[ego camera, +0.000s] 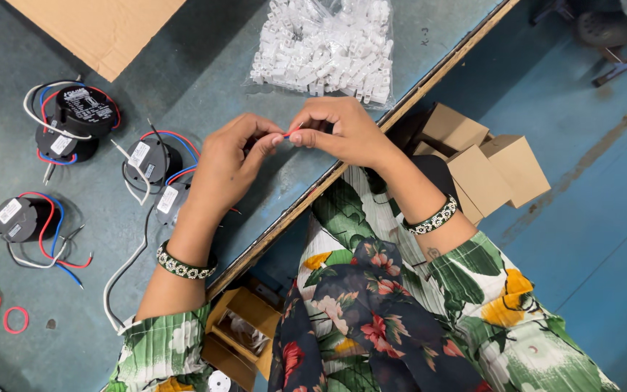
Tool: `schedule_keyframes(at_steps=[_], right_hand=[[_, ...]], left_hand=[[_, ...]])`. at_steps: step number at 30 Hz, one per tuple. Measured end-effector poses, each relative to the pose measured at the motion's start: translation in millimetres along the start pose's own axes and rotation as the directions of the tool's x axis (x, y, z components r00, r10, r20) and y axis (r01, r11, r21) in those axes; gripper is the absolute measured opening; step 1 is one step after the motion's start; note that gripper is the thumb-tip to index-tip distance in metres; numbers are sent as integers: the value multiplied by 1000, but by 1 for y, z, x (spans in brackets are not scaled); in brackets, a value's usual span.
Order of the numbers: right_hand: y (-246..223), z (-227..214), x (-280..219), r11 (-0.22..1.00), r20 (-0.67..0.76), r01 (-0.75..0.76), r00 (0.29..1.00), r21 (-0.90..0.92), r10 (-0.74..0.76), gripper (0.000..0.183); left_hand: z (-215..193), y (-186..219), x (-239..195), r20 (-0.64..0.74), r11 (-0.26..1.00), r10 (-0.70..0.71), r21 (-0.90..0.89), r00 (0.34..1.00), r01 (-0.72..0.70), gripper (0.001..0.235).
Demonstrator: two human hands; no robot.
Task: The person assembles small black cylindrical electronic components by attaching white plastic connectors to their wires. The person repeatedly picks up a component, aligns the connector, and secures it before placing the finished unit into a cardboard box. The person also opens a small cardboard box at the end.
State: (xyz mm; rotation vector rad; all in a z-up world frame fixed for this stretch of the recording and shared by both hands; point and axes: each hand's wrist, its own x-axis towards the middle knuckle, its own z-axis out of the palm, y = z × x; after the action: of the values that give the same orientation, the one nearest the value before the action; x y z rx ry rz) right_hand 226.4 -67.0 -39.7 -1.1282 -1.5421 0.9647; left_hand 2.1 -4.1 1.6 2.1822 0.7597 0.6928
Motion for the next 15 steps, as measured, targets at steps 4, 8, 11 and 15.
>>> schedule_keyframes(at_steps=[4, 8, 11, 15], right_hand=[[0, 0, 1, 999, -1, 14, 1000, -28, -15, 15], [3, 0, -1, 997, -17, 30, 999, -67, -31, 15], [5, 1, 0, 999, -30, 31, 999, -17, -31, 17], [8, -2, -1, 995, -33, 70, 997, -64, -73, 20]], left_hand=[[1, 2, -1, 2, 998, -20, 52, 1000, 20, 16], [4, 4, -2, -28, 998, 33, 50, 999, -31, 15], [7, 6, -4, -40, 999, 26, 47, 999, -24, 15], [13, 8, -4, -44, 999, 0, 49, 999, 2, 16]])
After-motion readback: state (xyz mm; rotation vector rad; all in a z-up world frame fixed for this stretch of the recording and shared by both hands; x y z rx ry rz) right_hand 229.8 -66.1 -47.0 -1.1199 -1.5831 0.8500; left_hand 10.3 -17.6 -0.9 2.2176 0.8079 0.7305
